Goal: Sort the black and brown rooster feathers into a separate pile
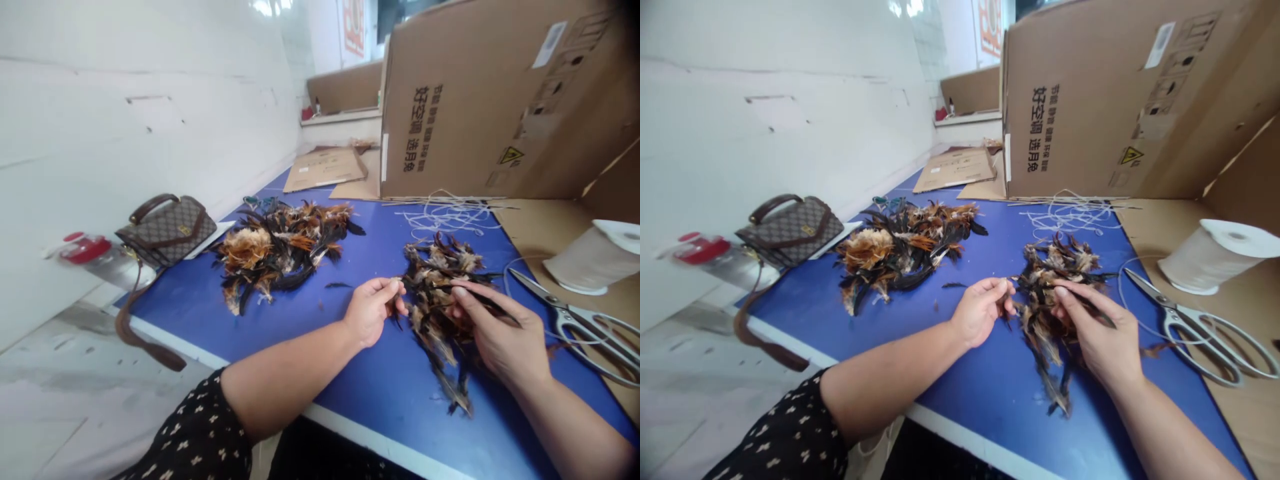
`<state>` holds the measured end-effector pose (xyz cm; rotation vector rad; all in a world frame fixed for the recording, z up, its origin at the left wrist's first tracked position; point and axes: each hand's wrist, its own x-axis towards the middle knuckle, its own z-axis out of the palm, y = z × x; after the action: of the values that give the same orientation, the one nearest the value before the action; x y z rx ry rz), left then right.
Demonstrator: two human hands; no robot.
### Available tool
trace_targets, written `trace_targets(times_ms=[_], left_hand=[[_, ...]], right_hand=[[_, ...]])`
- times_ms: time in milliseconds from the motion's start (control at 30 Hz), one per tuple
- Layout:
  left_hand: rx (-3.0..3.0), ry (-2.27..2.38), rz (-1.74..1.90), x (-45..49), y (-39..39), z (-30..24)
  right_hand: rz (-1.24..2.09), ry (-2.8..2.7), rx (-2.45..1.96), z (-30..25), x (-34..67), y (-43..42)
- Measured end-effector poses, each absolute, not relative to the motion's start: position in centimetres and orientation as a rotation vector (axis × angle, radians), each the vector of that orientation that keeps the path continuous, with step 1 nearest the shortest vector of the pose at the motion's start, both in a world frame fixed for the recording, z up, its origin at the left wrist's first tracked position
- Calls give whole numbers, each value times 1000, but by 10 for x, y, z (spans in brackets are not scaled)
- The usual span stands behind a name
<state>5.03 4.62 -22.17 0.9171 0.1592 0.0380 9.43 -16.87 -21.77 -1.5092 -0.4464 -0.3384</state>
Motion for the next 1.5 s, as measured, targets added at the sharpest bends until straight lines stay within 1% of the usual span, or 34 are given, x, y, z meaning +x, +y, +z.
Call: trace_targets(times_ms=[100, 167, 300, 433, 567, 900, 1033, 1167, 1367, 1500], left_hand=[[906, 151, -22, 49, 45, -221], [899, 120, -86, 48, 44, -220], [852, 79, -145, 47, 44, -217], [811, 107, -143, 47, 46, -216], [807, 114, -152, 46, 45, -215], [796, 82, -107, 47, 45, -214], [812, 86, -94, 47, 48, -215], [877, 25, -174, 44, 48, -216], [946, -29, -188, 40, 44, -214], [944, -40, -157, 41, 42, -214]], right_hand=[[-603, -795, -1669, -211, 86, -173], [-715, -1001, -1725, -205, 80, -175], [-641, -1304, -1771, -200, 76, -173], [-589, -1459, -1817, -204, 82, -167], [-576, -1447, -1834, -208, 84, -164], [-383, -1367, -1788, -215, 84, -163], [-495, -1129, -1776, -212, 82, -162], [-610, -903, -1810, -208, 82, -162], [-525, -932, -1823, -206, 83, -160], [-538, -950, -1842, -210, 85, -158]])
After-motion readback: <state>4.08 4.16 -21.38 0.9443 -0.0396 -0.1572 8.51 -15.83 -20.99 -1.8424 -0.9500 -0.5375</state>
